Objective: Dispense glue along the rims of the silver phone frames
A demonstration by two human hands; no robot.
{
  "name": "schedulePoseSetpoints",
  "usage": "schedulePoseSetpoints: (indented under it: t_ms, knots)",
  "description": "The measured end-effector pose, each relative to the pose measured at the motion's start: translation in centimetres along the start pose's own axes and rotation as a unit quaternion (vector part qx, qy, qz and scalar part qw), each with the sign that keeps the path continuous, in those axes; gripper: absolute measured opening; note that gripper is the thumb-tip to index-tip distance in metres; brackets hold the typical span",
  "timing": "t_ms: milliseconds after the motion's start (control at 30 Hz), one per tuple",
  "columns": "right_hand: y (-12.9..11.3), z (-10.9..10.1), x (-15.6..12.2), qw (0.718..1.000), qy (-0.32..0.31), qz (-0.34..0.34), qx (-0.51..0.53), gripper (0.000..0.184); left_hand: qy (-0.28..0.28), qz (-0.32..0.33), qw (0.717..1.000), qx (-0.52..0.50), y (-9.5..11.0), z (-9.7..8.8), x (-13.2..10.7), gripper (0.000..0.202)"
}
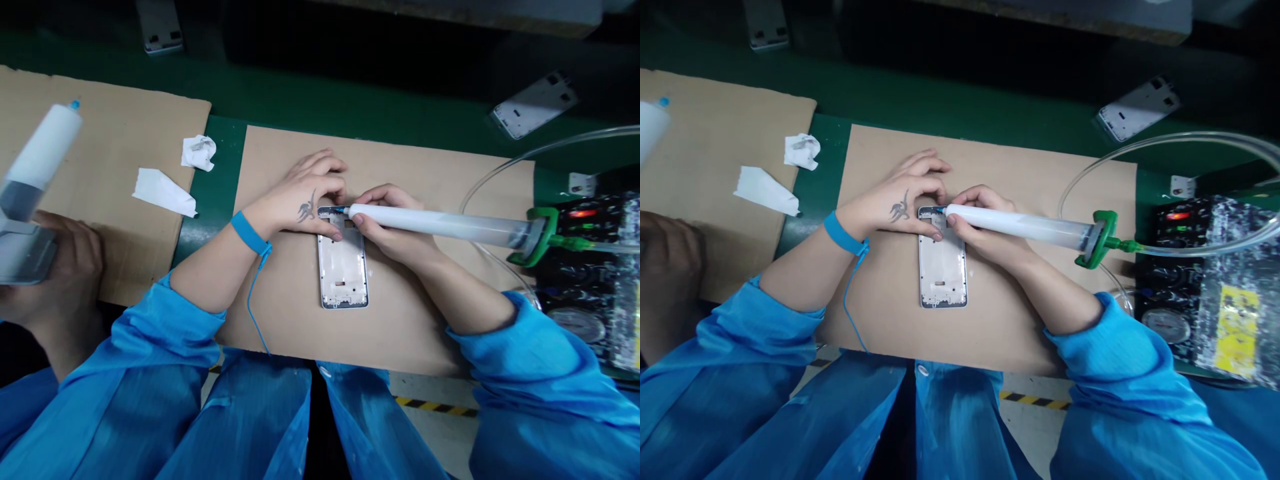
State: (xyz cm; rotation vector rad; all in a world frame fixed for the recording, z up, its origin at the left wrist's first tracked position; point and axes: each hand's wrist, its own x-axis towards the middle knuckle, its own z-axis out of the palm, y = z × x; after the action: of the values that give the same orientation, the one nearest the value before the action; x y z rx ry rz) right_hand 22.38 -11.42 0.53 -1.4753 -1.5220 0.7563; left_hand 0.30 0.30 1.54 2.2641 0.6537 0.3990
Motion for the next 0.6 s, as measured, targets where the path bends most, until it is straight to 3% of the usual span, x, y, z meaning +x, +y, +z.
schedulePoseSetpoints:
  t_ms: [600]
  knots:
    - [0.48,-0.19,0.0,1.0,0.0,0.0,-0.006,0.028,0.002,-0.002,1.0,-0.015,0.16,0.04,0.2,0.058]
